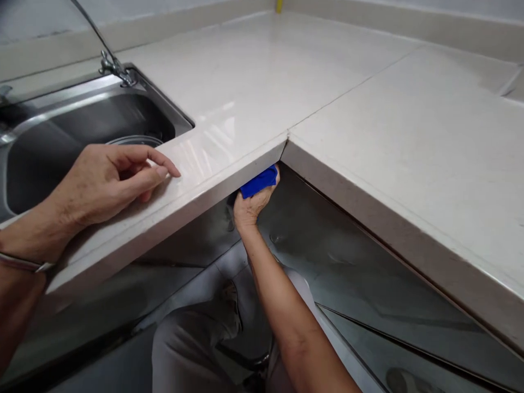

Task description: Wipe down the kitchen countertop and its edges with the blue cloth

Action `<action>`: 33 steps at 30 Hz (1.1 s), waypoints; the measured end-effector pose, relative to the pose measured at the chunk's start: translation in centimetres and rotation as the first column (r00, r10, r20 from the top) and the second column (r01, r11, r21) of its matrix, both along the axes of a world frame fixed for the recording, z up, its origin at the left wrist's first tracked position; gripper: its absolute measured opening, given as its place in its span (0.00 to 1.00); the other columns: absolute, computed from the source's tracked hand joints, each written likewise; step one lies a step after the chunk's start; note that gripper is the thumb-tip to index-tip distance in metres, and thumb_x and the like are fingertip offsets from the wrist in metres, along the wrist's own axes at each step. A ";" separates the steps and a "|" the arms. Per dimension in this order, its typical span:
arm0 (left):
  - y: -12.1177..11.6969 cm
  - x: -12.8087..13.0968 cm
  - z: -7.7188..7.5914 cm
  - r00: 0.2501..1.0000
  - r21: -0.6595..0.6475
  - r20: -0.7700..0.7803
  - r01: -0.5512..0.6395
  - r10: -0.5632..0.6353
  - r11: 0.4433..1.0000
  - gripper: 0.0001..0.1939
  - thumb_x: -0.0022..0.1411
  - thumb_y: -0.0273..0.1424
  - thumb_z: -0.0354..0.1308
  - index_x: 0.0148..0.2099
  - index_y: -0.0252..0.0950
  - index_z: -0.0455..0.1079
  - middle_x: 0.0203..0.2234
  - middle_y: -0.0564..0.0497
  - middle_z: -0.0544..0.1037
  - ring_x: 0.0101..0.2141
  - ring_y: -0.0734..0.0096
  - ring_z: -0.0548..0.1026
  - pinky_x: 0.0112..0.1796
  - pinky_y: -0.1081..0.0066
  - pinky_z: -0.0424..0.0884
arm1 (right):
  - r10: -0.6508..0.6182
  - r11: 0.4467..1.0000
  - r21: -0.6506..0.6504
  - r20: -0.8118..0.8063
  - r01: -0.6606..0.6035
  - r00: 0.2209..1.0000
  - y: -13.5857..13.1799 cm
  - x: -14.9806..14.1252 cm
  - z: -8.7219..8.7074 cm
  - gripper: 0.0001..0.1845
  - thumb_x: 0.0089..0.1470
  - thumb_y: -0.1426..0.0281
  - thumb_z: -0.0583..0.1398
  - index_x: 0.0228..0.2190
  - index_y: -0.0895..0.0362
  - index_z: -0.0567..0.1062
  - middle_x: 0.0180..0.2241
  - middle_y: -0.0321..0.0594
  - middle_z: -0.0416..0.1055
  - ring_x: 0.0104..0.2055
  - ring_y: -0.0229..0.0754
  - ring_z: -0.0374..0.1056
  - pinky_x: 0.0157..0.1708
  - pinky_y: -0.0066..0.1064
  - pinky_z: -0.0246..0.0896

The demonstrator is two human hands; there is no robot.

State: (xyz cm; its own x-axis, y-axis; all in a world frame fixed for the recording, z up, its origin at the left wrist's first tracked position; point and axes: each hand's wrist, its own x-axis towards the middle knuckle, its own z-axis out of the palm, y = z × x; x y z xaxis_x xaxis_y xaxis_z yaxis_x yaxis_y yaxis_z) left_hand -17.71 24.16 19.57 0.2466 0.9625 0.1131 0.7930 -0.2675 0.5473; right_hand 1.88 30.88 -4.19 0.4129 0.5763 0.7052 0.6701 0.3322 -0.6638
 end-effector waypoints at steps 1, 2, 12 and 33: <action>0.0 0.0 0.0 1.000 0.002 0.002 0.006 -0.006 1.000 0.10 0.55 0.32 0.55 0.36 0.41 0.78 0.13 0.59 0.70 0.19 0.81 0.63 0.27 0.74 0.58 | -0.039 0.999 0.037 -0.030 0.040 0.999 -0.2 -0.2 0.3 0.36 0.60 0.67 0.49 0.65 0.60 0.43 0.59 0.62 0.53 0.65 0.57 0.54 0.60 0.59 0.55; 0.0 0.0 -0.1 1.000 0.008 0.008 0.009 -0.009 1.000 0.10 0.55 0.31 0.55 0.36 0.41 0.78 0.13 0.60 0.70 0.19 0.82 0.63 0.28 0.74 0.58 | -0.058 0.996 0.061 -0.062 0.062 0.996 -0.6 -0.6 0.7 0.34 0.60 0.68 0.48 0.65 0.60 0.45 0.58 0.62 0.55 0.65 0.56 0.55 0.60 0.59 0.55; 0.1 -0.2 -0.2 0.997 0.042 0.082 0.004 -0.007 0.999 0.12 0.52 0.30 0.53 0.33 0.42 0.79 0.12 0.61 0.68 0.16 0.84 0.61 0.30 0.74 0.59 | 0.230 0.973 0.021 -0.071 -0.229 0.971 -10.4 -8.1 4.2 0.23 0.57 0.62 0.53 0.52 0.58 0.62 0.53 0.54 0.62 0.54 0.50 0.65 0.54 0.47 0.65; -0.2 -0.5 0.2 1.000 0.021 0.025 -0.001 0.000 1.000 0.10 0.61 0.35 0.53 0.38 0.44 0.77 0.16 0.65 0.70 0.15 0.89 0.61 0.22 0.79 0.55 | 0.451 0.889 -0.338 0.768 -0.309 0.455 -8.8 0.3 5.3 0.09 0.54 0.69 0.55 0.38 0.51 0.72 0.55 0.41 0.67 0.42 0.50 0.58 0.41 0.43 0.54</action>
State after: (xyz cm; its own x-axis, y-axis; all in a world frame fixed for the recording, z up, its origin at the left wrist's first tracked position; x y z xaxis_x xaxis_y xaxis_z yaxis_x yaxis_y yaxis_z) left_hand -18.19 23.93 19.79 0.2428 0.9600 0.1396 0.7795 -0.2788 0.5609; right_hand 2.21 22.12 1.08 -0.5791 0.6394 0.5059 0.7565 0.6528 0.0409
